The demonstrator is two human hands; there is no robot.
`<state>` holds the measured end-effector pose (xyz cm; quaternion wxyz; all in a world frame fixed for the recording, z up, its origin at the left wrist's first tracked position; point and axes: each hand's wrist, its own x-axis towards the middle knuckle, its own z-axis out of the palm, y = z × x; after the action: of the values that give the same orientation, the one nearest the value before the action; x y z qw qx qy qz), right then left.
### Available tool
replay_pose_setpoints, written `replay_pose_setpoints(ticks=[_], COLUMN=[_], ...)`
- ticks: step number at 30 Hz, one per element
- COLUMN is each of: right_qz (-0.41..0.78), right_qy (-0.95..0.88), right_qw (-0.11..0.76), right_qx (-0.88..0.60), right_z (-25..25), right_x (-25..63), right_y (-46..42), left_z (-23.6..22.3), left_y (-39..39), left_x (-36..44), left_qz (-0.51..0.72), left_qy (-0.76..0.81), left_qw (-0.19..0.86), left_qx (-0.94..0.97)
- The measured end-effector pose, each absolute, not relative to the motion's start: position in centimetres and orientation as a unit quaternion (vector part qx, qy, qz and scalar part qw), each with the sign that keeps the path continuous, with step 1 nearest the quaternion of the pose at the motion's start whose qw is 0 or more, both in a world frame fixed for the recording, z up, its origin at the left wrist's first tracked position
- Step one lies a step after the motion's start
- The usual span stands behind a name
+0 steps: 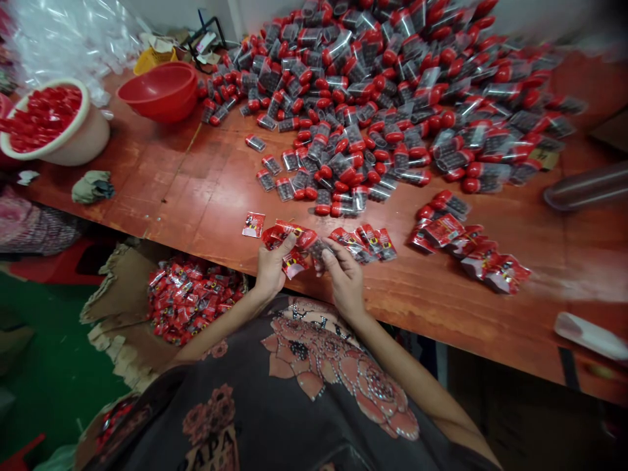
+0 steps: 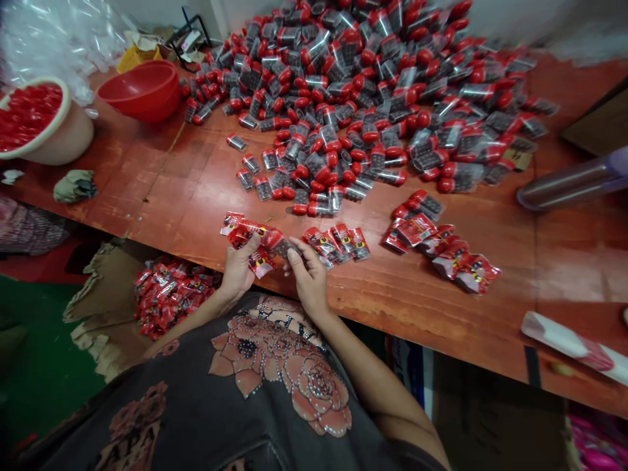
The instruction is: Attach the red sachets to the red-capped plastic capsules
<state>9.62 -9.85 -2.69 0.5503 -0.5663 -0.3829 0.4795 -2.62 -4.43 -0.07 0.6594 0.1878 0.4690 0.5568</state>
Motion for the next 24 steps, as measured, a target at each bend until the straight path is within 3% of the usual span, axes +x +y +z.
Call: replay_pose_setpoints(ticks=[10, 18, 24], right_qz=[0.455, 0.405, 0.334], right_qy=[-0.419, -0.5, -0.552], right_qw=[0.549, 0.548, 0.567], right_qx=[-0.562, -0.534, -0.511], right_z=[-2.1, -2.0, -2.2], right_x=[10.0, 10.5, 10.4], right_y=[-10.2, -10.2, -10.3], left_z=[0.6, 0.5, 0.0], left_y=[-4.3, -3.8, -3.4], left_x=[-3.5, -4.4, -4.6], left_qz=[0.524, 0.418, 0.444], left_qy=[0.465, 0.485, 0.427], left_qw=[0.654, 0.725, 0.723], left_qx=[0.285, 0.254, 0.312])
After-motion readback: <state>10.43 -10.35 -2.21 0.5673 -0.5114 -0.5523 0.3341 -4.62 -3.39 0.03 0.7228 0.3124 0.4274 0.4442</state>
